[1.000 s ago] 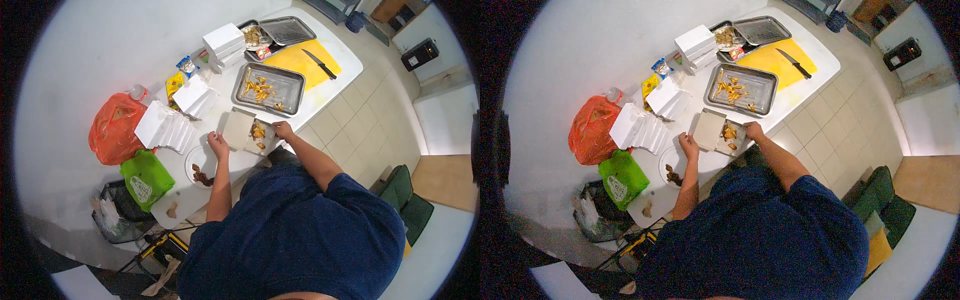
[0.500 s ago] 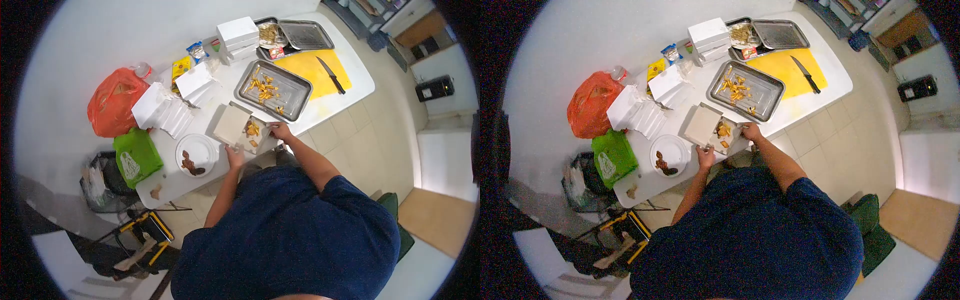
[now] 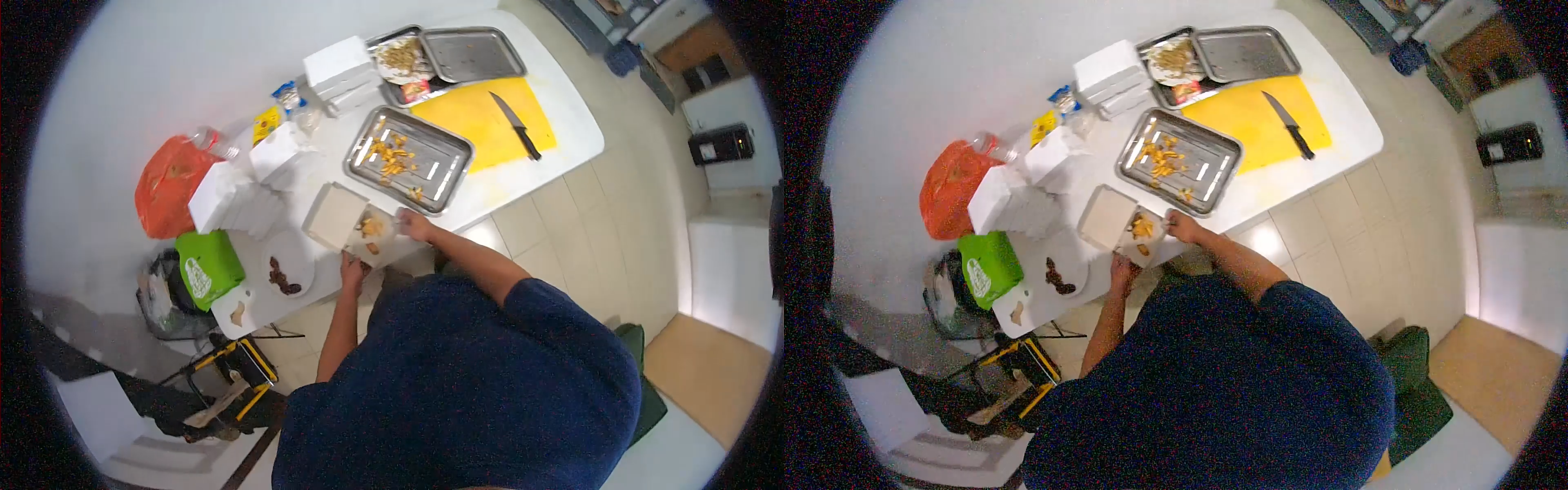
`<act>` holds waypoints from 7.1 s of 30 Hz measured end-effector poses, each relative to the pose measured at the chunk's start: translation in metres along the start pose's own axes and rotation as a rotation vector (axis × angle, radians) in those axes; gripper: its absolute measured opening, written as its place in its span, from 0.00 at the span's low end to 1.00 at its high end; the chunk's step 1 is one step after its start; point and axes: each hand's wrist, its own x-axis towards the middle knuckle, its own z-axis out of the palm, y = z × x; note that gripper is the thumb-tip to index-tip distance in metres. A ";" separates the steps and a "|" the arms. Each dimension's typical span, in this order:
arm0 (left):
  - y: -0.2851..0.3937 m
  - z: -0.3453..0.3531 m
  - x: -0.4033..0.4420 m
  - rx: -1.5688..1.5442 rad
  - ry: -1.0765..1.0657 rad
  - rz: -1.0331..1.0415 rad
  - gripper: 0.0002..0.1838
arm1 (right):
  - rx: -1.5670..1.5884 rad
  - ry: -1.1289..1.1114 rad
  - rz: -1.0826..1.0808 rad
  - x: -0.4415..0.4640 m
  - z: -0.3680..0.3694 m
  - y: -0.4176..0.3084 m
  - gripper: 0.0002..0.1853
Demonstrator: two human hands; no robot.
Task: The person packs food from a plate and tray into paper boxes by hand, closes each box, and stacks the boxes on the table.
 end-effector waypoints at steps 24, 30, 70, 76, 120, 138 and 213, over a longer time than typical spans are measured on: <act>0.002 0.011 -0.012 0.123 0.148 0.001 0.28 | -0.419 0.111 -0.250 0.010 -0.002 0.028 0.17; -0.010 0.000 0.003 0.018 0.091 0.069 0.25 | -0.398 0.056 -0.155 0.009 -0.008 0.018 0.17; 0.006 -0.015 0.001 0.301 0.050 0.238 0.34 | -0.699 0.322 -0.064 0.010 0.019 0.011 0.14; 0.012 -0.009 0.006 0.240 0.078 0.103 0.32 | -0.872 0.205 -0.040 0.007 0.021 -0.020 0.14; -0.014 -0.041 0.010 0.234 0.289 0.076 0.23 | -1.643 -0.396 -0.319 0.050 0.062 -0.101 0.09; -0.006 -0.032 -0.003 0.189 0.385 0.123 0.23 | -1.473 -0.411 -0.290 0.057 0.061 -0.082 0.10; 0.014 -0.099 -0.025 0.494 0.469 0.707 0.15 | -1.015 -0.434 -0.414 0.114 0.276 -0.081 0.15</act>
